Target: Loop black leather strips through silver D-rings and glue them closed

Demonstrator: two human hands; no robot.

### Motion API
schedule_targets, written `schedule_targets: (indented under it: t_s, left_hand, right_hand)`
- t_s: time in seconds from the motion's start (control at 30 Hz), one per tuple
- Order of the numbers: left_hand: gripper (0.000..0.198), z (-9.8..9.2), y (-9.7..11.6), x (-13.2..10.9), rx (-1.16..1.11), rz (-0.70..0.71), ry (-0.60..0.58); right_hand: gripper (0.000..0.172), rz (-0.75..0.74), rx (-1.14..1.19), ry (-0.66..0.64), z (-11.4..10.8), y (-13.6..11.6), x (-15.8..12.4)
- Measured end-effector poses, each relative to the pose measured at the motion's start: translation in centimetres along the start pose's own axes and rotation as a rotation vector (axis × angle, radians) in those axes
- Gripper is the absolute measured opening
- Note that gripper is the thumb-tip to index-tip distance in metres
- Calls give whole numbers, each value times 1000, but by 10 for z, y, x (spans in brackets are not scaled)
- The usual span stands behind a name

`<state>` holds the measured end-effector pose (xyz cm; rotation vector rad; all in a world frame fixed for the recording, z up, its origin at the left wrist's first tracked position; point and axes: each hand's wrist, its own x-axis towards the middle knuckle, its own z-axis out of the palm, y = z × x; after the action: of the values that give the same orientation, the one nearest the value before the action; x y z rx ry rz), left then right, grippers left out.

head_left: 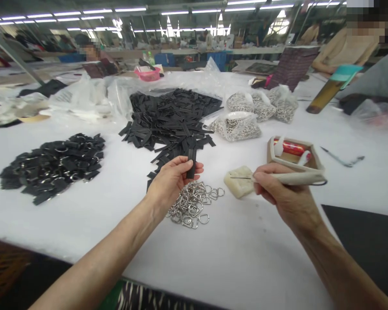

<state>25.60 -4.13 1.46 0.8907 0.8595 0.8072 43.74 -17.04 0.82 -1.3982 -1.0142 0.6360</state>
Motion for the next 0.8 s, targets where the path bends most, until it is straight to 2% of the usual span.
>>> schedule_targets:
  t_s: [0.07, 0.17, 0.33, 0.53, 0.7, 0.8]
  left_hand:
    - [12, 2, -1, 3, -51, 61, 19]
    - [10, 0, -7, 5, -69, 70, 1]
    - [11, -8, -18, 6, -40, 14, -7]
    - [13, -10, -18, 1, 21, 46, 30]
    - [13, -11, -17, -1, 7, 82, 32]
    - [12, -12, -17, -1, 0, 45, 39]
  right_hand:
    - [13, -54, -85, -119, 9, 3, -7]
    - [19, -205, -238, -254, 21, 15, -18]
    - [22, -434, -651, -265, 36, 38, -21]
    - [23, -650, -1049, -321, 58, 41, -14]
    - [28, -682, -1088, -355, 63, 42, -14]
    - [29, -718, -1068, -373, 60, 40, -15]
